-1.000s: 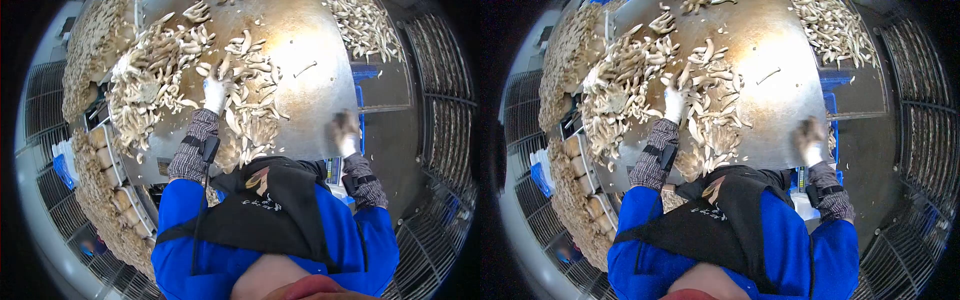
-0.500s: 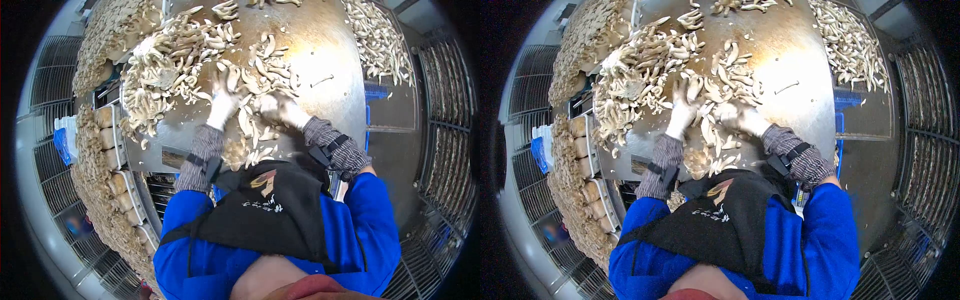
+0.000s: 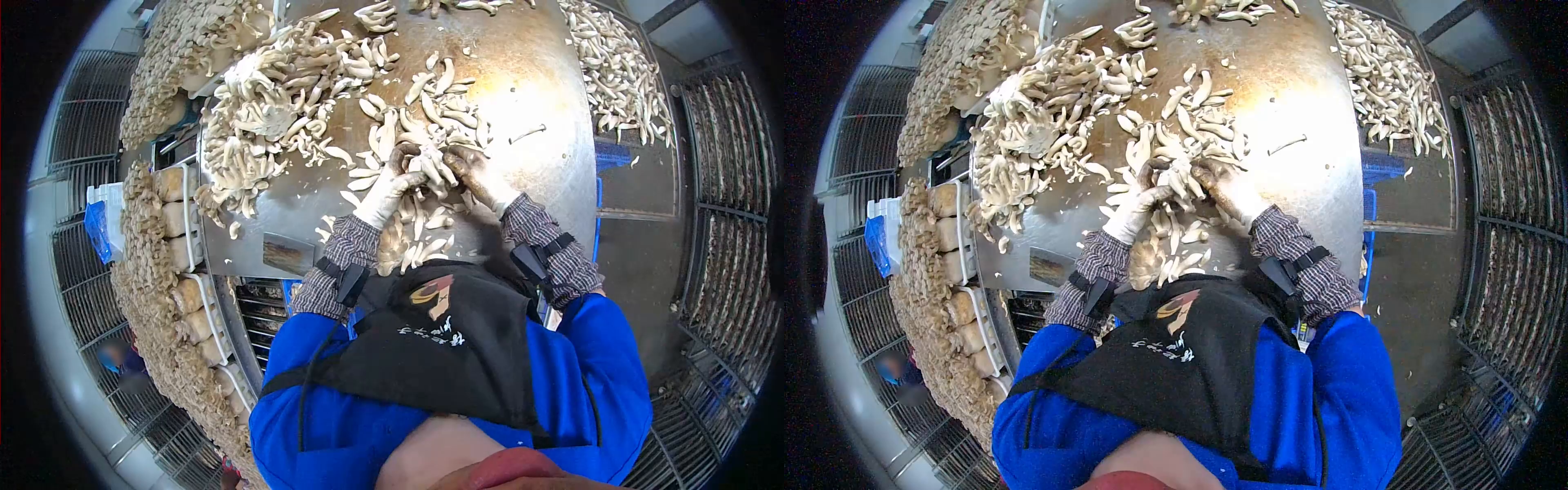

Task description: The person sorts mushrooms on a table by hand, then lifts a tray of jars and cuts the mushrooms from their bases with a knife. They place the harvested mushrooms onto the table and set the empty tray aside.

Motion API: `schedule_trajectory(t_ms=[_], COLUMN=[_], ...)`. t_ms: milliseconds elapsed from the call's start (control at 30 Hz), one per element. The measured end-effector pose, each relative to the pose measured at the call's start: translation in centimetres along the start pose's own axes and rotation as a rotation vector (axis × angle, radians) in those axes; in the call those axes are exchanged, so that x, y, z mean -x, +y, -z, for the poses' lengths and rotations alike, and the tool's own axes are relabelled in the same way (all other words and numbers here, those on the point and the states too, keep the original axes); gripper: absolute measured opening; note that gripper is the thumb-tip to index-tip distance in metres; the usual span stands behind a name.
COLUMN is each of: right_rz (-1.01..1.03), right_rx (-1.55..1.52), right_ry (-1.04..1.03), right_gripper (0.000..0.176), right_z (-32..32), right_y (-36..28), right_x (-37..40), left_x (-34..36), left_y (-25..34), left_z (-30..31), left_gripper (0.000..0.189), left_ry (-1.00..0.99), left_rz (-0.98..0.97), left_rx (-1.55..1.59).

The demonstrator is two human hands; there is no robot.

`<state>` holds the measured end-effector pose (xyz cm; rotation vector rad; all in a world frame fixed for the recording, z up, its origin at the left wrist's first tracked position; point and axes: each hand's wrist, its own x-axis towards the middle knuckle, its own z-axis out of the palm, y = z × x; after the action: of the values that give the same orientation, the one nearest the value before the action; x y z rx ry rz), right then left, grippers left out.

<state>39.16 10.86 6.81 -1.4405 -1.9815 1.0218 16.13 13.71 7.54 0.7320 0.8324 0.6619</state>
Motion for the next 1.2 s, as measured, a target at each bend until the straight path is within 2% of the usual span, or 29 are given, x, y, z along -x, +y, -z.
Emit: schedule_trajectory(t_ms=[33, 100, 133, 167, 233, 267, 333, 367, 433, 467, 500, 567, 600, 633, 700, 733, 767, 833, 867, 900, 933, 967, 1000, 1033, 1067, 1100, 1133, 1167, 1200], right_rz=[0.002, -0.13, -0.09, -0.168, -0.115, -0.113, -0.197, -0.196, -0.159, -0.191, -0.194, -0.282, -0.242, -0.239, -0.096, -0.105, -0.108, -0.389, -0.535, -0.548, -0.443, -0.334, -0.428, -0.429, -0.388, -0.337, -0.274, -0.194, -0.173], right_rx=[-0.001, -0.246, -0.211, -0.221, -0.323, -0.323, -0.328, -0.329, -0.396, -0.488, -0.488, -0.526, -0.463, -0.465, -0.654, -0.66, -0.66, -0.992, -1.017, -0.978, -1.146, -1.31, -1.536, -1.535, -1.075, -0.614, -0.033, -0.116, 0.109], right_ry=[0.002, -0.077, -0.053, -0.092, -0.034, -0.032, 0.083, 0.085, 0.13, 0.151, 0.155, 0.19, 0.24, 0.24, 0.141, 0.138, 0.139, 0.132, 0.11, 0.138, 0.227, 0.317, 0.281, 0.282, 0.376, 0.448, 0.318, 0.34, 0.2], right_gripper=[0.05, 0.049, 0.048, 0.048, 0.046, 0.046, 0.041, 0.041, 0.035, 0.031, 0.031, 0.028, 0.029, 0.029, 0.029, 0.028, 0.028, 0.029, 0.033, 0.038, 0.039, 0.041, 0.052, 0.052, 0.056, 0.061, 0.066, 0.07, 0.07], right_z=[-0.8, -1.3, -1.9, -1.4, -1.3, -1.9, -3.7, -4.0, -4.7, -5.0, -4.7, -3.7, -4.2, -4.4, -3.6, -3.4, -3.7, -4.8, -2.6, -3.3, -3.5, -3.3, -0.6, -1.6, -2.2, -2.7, -2.4, -4.8, -4.2], right_y=[1.1, 0.3, 0.7, 0.1, -0.3, 0.0, 0.7, 0.3, -0.9, -1.6, -2.0, -2.9, -2.3, -1.6, -2.0, -2.0, -0.6, 2.7, 1.0, 3.7, 3.8, 2.7, -1.7, -0.2, 0.0, 0.2, 0.6, 2.6, 0.9], right_x=[0.1, -0.3, -0.2, -0.3, -0.5, -0.6, -0.9, -0.9, -0.8, -1.0, -0.8, -0.6, -0.8, -0.7, -0.1, 0.2, 0.1, -0.6, -0.5, -0.8, -0.8, -0.9, -0.3, -0.4, -1.0, -1.2, -0.1, 0.0, 0.8], left_x=[0.1, 0.4, 0.1, -0.1, -0.4, -0.2, 0.7, 0.4, -1.0, -1.4, -1.4, -0.7, 0.0, 0.4, 1.3, 1.1, 1.8, 0.7, 0.6, 0.5, 0.5, 0.5, 0.4, 0.3, 0.5, 0.6, 0.7, 0.7, 1.0], left_y=[-0.3, -0.3, -0.7, -1.2, -2.2, -1.9, -0.8, -1.3, -4.8, -4.7, -4.5, -2.7, -2.1, -1.4, 1.3, 0.6, 2.3, -0.3, -0.3, -0.3, -0.3, -0.3, -0.1, -0.1, 0.1, 0.0, -0.3, -0.3, 0.3], left_z=[-0.2, -1.0, -0.4, -0.1, 0.3, -0.5, -2.5, -1.8, 1.9, 1.2, 0.7, -1.2, -1.1, -1.2, -1.1, 0.3, -0.1, 2.3, 2.1, 1.7, 1.5, 2.0, 2.7, 3.2, 2.9, 3.3, 4.0, 4.6, 4.7], left_gripper=[0.065, 0.08, 0.089, 0.076, 0.068, 0.068, 0.046, 0.046, 0.04, 0.037, 0.037, 0.037, 0.041, 0.055, 0.059, 0.062, 0.058, 0.063, 0.063, 0.063, 0.063, 0.063, 0.061, 0.059, 0.05, 0.05, 0.045, 0.041, 0.033], left_ry=[0.0, -0.042, -0.055, -0.026, -0.042, -0.044, 0.002, 0.001, 0.24, 0.304, 0.301, 0.355, 0.171, 0.112, -0.007, -0.074, -0.096, -0.132, -0.133, 0.006, 0.148, 0.148, 0.117, 0.085, 0.088, 0.088, 0.12, 0.153, 0.209], left_rz=[-0.001, -0.183, -0.193, -0.237, -0.164, -0.165, -0.185, -0.185, -0.121, -0.255, -0.253, -0.101, -0.209, -0.119, 0.11, 0.128, 0.197, 0.096, 0.096, 0.025, -0.045, -0.042, -0.047, -0.054, -0.082, -0.081, -0.069, -0.058, -0.007], left_rx=[-0.003, -0.28, -0.399, -0.568, -0.208, -0.211, -0.082, -0.084, -0.179, -0.268, -0.269, -0.186, -0.184, -0.311, -0.271, -0.198, -0.306, -0.251, -0.253, -0.301, -0.347, -0.349, -0.366, -0.382, -0.352, -0.35, -0.367, -0.384, -0.465])
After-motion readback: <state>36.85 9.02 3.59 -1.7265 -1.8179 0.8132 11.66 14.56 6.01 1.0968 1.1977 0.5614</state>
